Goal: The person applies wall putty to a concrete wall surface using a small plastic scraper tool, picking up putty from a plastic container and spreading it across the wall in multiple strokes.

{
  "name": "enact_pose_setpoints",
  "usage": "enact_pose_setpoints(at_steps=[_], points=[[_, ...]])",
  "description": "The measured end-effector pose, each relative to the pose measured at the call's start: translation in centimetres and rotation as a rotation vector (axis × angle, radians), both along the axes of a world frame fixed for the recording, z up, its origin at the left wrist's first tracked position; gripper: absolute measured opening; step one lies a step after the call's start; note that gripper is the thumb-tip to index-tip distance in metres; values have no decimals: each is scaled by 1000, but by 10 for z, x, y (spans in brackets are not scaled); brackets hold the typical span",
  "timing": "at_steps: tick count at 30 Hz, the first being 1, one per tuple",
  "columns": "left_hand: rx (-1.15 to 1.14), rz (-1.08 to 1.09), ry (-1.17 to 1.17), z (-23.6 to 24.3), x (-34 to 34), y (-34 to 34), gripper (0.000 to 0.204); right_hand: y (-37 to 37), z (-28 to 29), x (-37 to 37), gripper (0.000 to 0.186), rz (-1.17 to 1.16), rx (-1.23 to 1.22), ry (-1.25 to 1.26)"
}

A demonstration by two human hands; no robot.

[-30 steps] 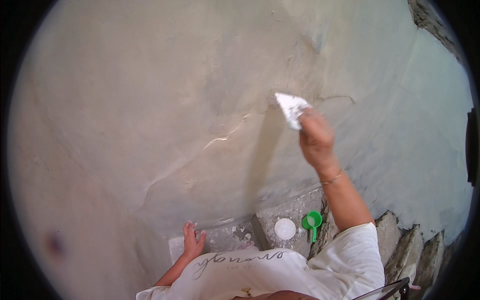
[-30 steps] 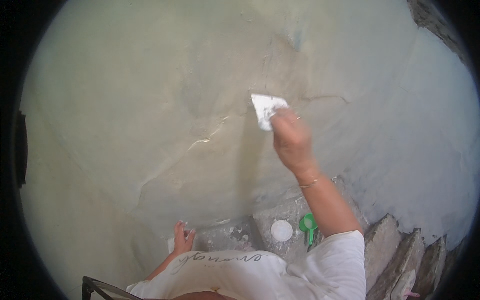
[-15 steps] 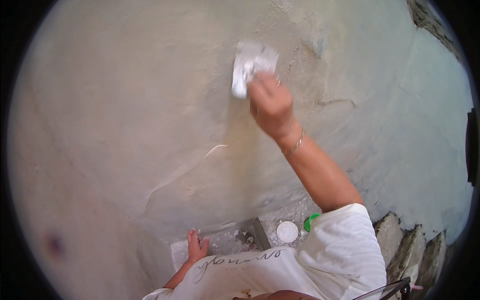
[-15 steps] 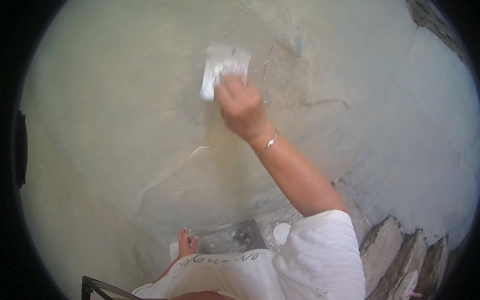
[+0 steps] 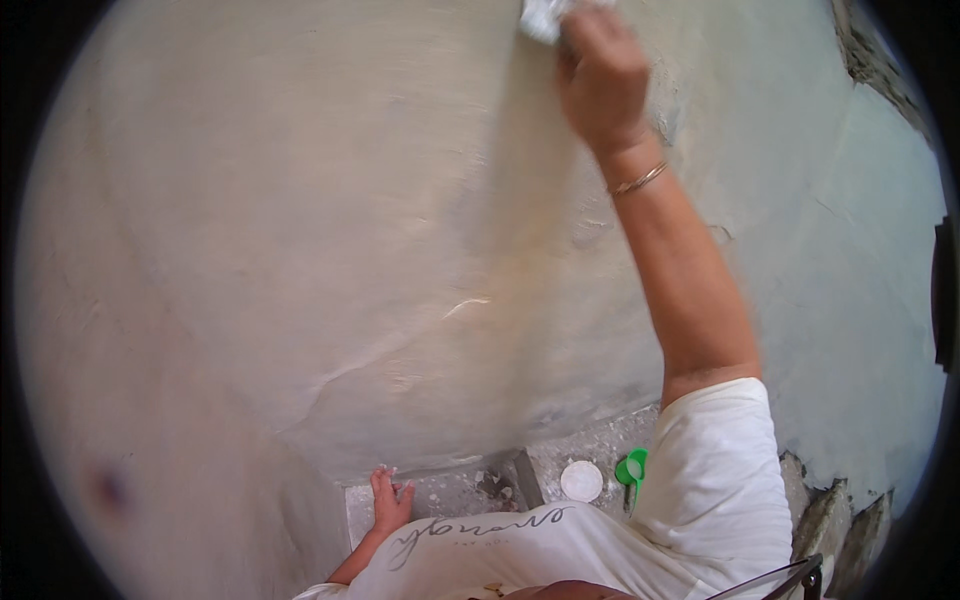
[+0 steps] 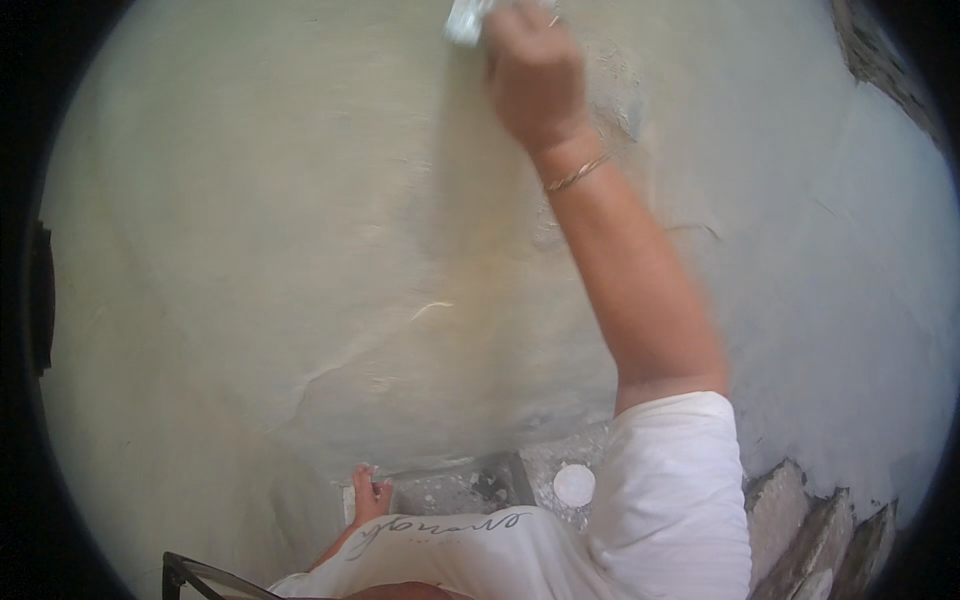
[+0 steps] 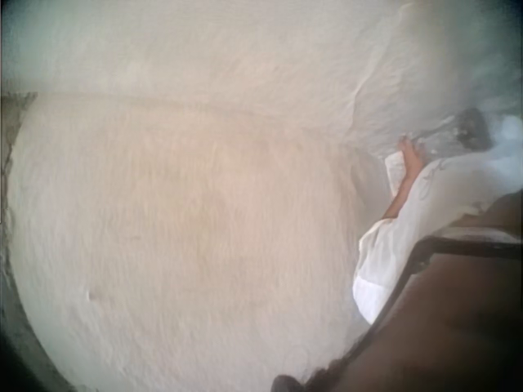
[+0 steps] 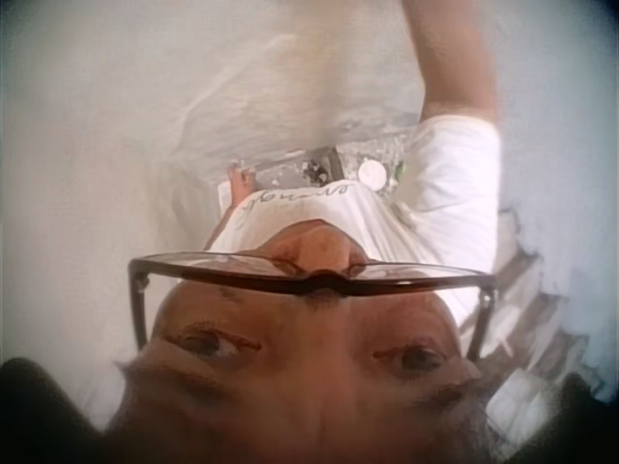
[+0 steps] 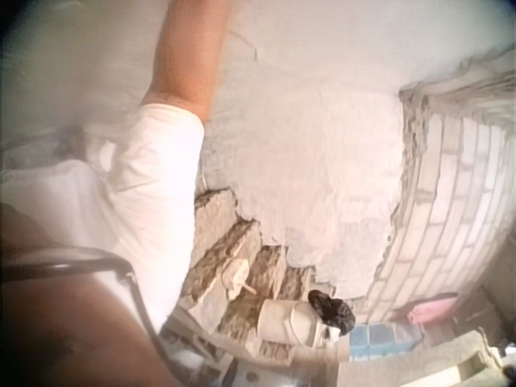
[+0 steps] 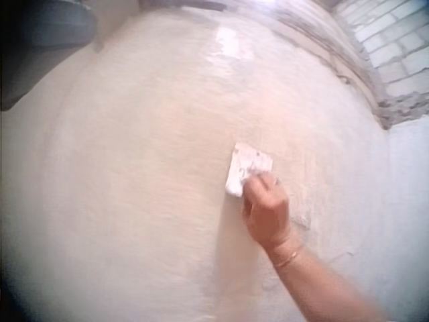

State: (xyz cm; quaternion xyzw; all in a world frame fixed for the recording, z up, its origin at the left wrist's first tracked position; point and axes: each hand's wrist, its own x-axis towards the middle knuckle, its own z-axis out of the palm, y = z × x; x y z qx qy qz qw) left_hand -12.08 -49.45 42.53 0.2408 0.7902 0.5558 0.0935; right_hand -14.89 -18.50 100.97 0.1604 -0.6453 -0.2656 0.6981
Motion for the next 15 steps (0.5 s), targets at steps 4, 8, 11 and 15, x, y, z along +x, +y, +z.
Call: enact_pose_setpoints(at_steps=[4,8,11,15], points=[[18,29,-17,11,-2,-9,51,-29,-94,-6,16,50,-6,-262],[17,60,22,-2,3,-21,51,-47,-148,34,16,150,9,-559],[-4,97,44,5,2,-31,50,-64,-105,63,18,226,-48,-528],[-35,126,19,4,4,-37,50,-69,5,58,25,38,84,60]])
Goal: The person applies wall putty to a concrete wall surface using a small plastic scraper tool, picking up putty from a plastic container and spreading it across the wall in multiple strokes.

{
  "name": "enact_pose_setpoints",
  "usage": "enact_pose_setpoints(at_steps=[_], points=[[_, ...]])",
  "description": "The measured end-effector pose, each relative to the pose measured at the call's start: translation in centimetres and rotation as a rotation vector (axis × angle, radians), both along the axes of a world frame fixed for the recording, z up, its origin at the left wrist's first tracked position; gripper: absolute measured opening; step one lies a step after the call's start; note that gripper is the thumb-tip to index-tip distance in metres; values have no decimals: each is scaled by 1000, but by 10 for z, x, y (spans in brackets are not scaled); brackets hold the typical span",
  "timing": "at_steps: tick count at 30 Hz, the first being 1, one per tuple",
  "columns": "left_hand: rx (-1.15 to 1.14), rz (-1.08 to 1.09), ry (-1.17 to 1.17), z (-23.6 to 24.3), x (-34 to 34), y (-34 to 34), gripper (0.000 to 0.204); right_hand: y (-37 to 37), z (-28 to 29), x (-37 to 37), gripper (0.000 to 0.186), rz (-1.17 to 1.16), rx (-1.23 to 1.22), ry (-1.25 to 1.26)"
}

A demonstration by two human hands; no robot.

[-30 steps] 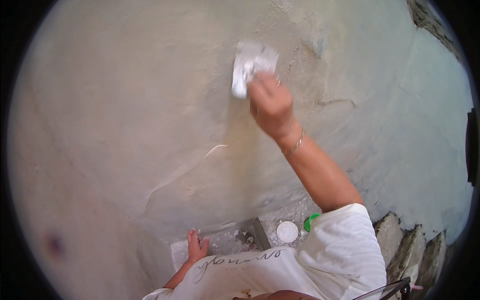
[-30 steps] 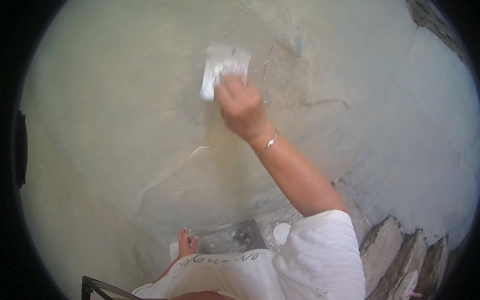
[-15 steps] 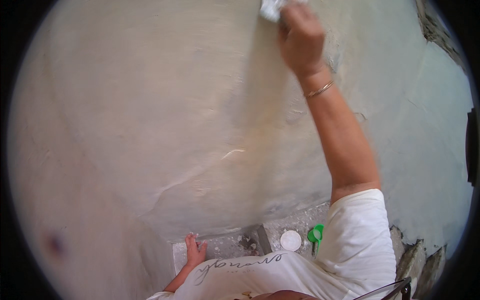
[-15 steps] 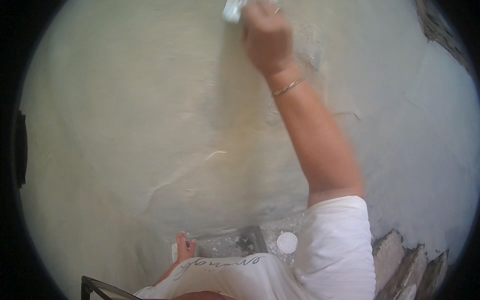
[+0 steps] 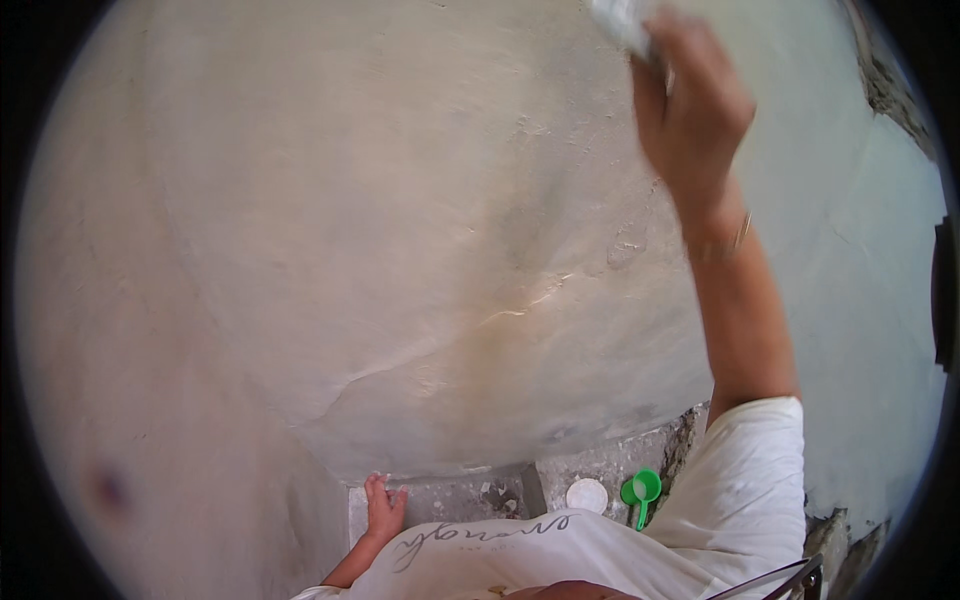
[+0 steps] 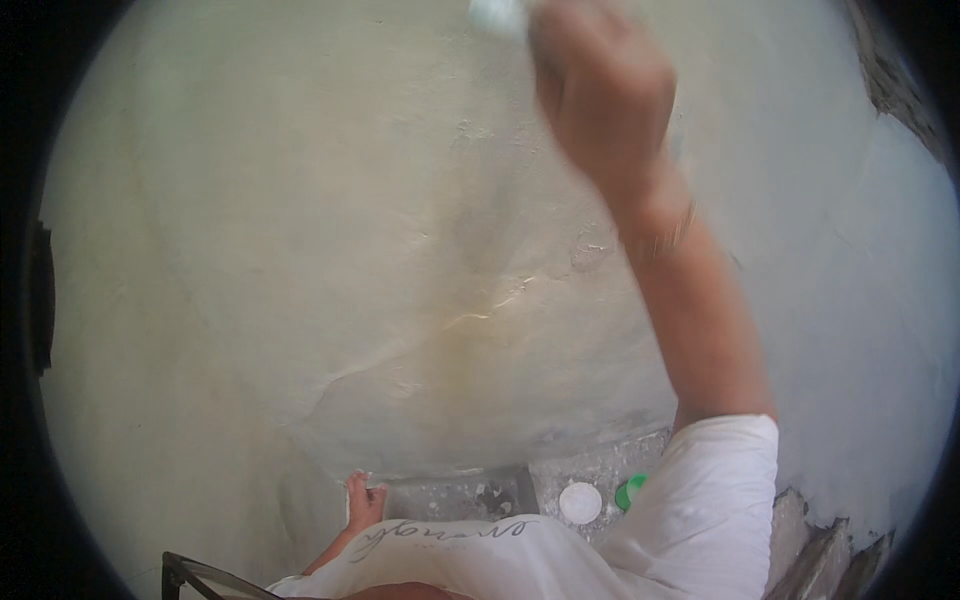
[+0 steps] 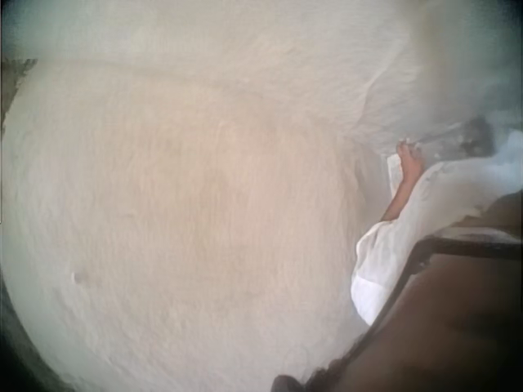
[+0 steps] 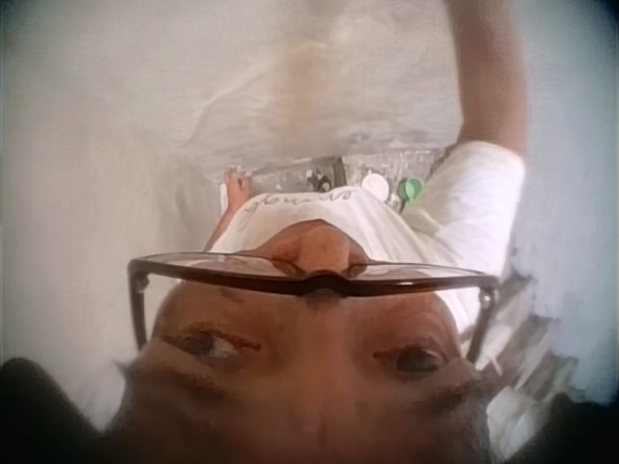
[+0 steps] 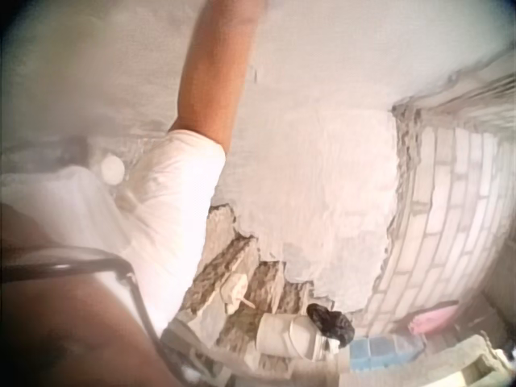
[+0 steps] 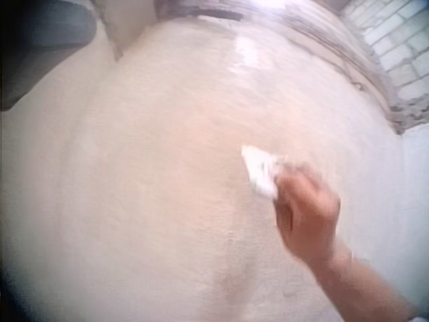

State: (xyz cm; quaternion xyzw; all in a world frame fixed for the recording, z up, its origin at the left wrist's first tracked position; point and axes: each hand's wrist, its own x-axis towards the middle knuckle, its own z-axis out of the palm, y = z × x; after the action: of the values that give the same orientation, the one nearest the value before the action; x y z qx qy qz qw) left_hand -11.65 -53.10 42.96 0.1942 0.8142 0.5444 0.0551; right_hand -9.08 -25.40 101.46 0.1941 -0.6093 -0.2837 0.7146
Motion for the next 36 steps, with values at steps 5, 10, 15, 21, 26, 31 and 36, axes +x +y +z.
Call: enact_pose_setpoints(at_steps=[5,10,15,21,26,31,36], points=[[82,-61,40,-20,-3,12,51,10,64,-49,10,136,-1,34],[68,-62,-4,3,0,22,51,21,-65,-68,24,18,83,-307],[95,-22,-37,3,-8,13,49,-13,-119,-28,15,157,53,-790],[81,20,59,-21,-16,1,49,-53,-6,-35,14,112,-419,-687],[134,-4,10,-16,-11,10,50,-101,44,-53,14,-224,-561,-750],[125,7,-74,-10,-8,18,51,-92,93,-72,24,-396,-448,-786],[82,57,30,-12,-11,1,52,-82,137,-62,26,-181,-428,-553]])
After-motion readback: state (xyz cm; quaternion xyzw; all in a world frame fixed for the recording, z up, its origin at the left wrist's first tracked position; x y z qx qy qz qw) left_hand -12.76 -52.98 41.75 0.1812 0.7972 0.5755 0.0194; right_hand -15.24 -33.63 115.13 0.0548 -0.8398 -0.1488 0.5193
